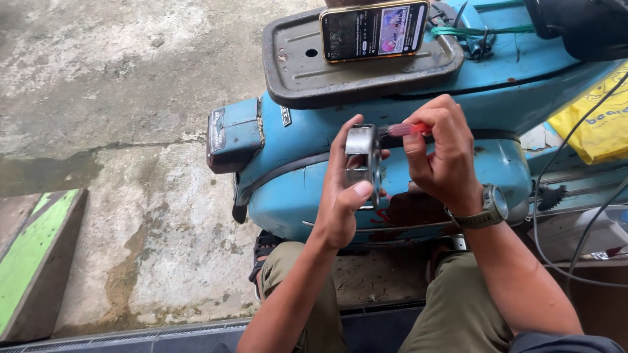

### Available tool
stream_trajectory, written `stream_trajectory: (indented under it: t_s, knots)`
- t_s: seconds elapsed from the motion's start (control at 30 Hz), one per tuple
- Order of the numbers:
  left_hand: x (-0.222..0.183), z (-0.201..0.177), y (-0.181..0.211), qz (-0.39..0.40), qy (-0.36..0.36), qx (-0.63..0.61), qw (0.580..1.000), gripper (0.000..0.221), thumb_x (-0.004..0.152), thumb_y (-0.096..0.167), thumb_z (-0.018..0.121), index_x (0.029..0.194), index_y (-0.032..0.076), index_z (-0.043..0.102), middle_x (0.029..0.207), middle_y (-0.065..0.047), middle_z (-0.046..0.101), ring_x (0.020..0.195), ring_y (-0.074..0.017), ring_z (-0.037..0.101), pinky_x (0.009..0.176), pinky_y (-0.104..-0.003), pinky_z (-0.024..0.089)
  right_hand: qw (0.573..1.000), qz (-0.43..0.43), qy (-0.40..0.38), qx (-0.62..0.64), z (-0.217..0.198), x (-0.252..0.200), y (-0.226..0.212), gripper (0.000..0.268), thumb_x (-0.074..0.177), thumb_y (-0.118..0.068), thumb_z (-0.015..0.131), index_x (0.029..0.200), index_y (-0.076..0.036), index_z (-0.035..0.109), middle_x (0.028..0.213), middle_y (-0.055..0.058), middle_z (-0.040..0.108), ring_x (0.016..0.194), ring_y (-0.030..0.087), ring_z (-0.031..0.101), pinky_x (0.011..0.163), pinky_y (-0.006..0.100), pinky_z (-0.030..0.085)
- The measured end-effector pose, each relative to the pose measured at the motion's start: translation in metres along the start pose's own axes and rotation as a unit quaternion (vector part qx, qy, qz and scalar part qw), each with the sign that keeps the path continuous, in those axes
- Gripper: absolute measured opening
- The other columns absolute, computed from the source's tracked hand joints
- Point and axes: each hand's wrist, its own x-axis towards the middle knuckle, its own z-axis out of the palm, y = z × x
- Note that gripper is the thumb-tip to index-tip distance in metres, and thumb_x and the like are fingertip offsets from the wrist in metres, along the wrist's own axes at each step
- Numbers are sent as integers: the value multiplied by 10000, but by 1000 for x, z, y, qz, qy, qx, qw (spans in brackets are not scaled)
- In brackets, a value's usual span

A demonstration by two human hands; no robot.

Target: Cleaning a metal motorcycle component using a small brush while sitting next to a scooter.

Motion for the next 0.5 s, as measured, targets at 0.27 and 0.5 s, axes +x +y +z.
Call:
stream_trajectory:
  t_s: [0.27,0.5]
  knots:
    - [12,17,-5,-32,-28,-66,997,1008,765,583,638,1603,95,365,1398,-272,545,1193,-372,627,694,-417,613,999,31,39,6,-19,2,-10,164,1111,-98,502,1037,16,594,952,136,546,790,270,508,726,387,424]
    - [13,15,-14,-25,-29,-139,990,932,836,569,613,1580,53,391,1356,-297,563,1156,-384,649,652,-363,623,997,42,70,-1,-19,4,-16,172,1102,-104,494,999,13,568,912,115,528,754,253,491,718,388,429]
